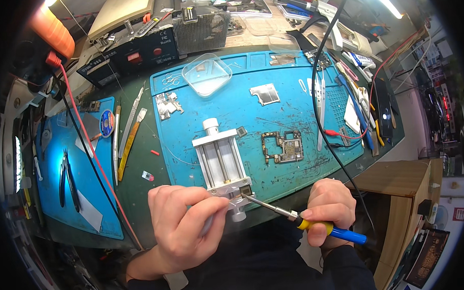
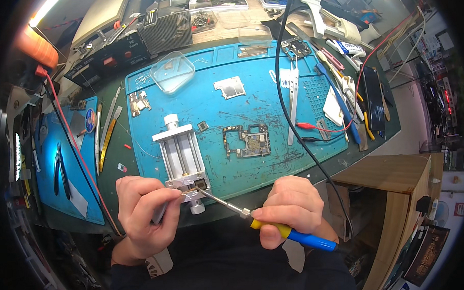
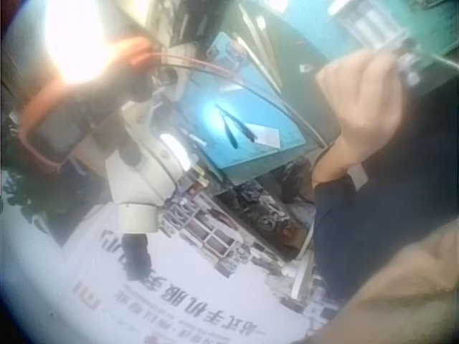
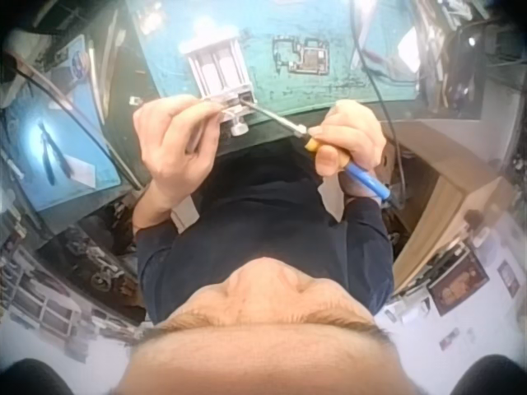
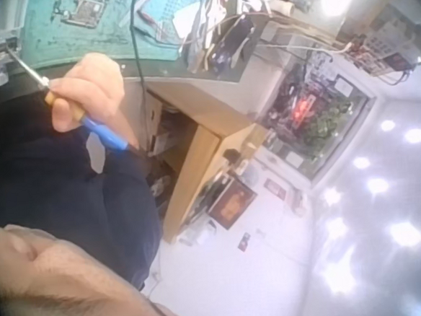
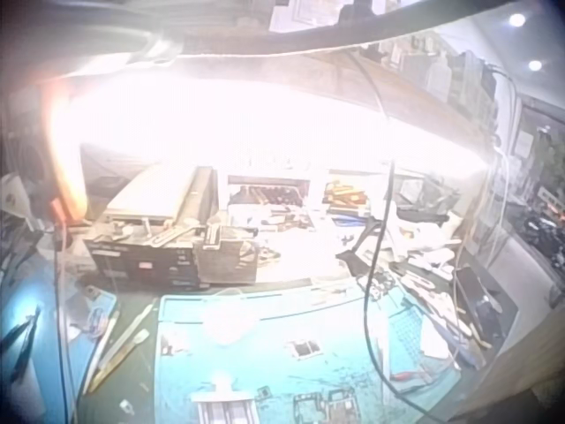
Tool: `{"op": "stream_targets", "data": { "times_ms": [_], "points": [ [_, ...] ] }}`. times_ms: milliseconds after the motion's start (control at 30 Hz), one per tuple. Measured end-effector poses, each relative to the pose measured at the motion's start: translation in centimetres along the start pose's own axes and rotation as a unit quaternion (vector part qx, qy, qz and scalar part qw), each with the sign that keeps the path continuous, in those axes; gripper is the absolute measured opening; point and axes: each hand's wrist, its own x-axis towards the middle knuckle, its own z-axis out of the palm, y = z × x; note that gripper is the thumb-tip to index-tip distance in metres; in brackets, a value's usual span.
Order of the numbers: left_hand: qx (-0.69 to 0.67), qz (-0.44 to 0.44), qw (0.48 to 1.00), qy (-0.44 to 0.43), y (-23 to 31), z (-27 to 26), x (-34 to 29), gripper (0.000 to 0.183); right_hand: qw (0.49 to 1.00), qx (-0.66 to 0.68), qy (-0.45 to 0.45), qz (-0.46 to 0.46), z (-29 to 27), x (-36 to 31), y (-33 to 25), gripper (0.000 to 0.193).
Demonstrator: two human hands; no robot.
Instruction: The person secures a small electronic component in a white vise and uses a soldering iron to apply solder to its pins. They clean the component with a cotton swab and liquid, then continue soldering and inspecting the work under a microscope.
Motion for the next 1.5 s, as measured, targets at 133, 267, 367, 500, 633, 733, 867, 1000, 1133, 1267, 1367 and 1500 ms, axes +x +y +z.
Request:
{"op": "stream_targets", "data": {
  "times_ms": [133, 267, 367, 500, 633, 733, 867, 1000, 1133, 1267, 1367, 1500],
  "points": [
    [-0.004, 0.009, 1.000, -0.012, 0.0, -0.1, 0.0, 0.030, 1.000, 0.017, 0.001, 0.015, -0.1, -0.3, 0.1, 0.023],
    [-0.009, 0.017, 1.000, -0.022, 0.1, -0.2, 0.0, 0.028, 0.999, 0.021, 0.000, 0.047, -0.3, -0.3, -0.4, 0.022],
    [-0.001, 0.017, 1.000, -0.011, 0.2, -0.4, -0.1, 0.030, 0.993, 0.066, 0.008, 0.101, -1.1, -0.9, -0.7, 0.024],
    [-0.012, 0.019, 0.999, 0.025, 0.1, -0.7, -0.5, 0.029, 0.979, 0.094, 0.122, 0.130, -0.2, -1.6, -0.8, 0.039],
    [-0.024, -0.002, 0.996, 0.088, 0.3, -1.2, -0.5, 0.023, 0.966, 0.053, 0.225, 0.112, -0.5, -1.6, 0.0, 0.039],
    [-0.068, -0.089, 0.980, 0.167, 0.5, -2.0, -2.1, 0.017, 0.943, -0.080, 0.316, 0.064, -4.1, 0.8, 0.5, 0.036],
    [-0.069, -0.173, 0.967, 0.171, -0.9, -3.6, -2.4, 0.013, 0.940, -0.010, 0.334, 0.070, -11.1, 9.7, -1.3, 0.028],
    [-0.046, -0.233, 0.969, 0.070, -2.3, -5.7, -3.1, 0.012, 0.943, 0.031, 0.321, 0.082, -13.3, 23.1, -0.8, 0.035],
    [0.001, -0.154, 0.987, 0.045, -2.8, -6.0, -4.3, 0.018, 0.946, -0.163, 0.269, 0.080, -15.9, 32.2, 2.3, 0.036],
    [-0.003, -0.159, 0.987, 0.029, -2.3, -5.8, -4.1, 0.038, 0.869, -0.476, 0.131, 0.023, -17.8, 39.0, 5.9, 0.032],
    [0.053, -0.116, 0.992, 0.026, -2.7, -5.3, -4.4, 0.043, 0.672, -0.717, 0.049, -0.181, -20.0, 41.5, 10.6, 0.042],
    [0.042, -0.110, 0.993, 0.030, -2.5, -5.2, -4.3, 0.045, 0.837, -0.478, 0.171, 0.203, -16.8, 42.4, 8.9, 0.042]
  ]
}}
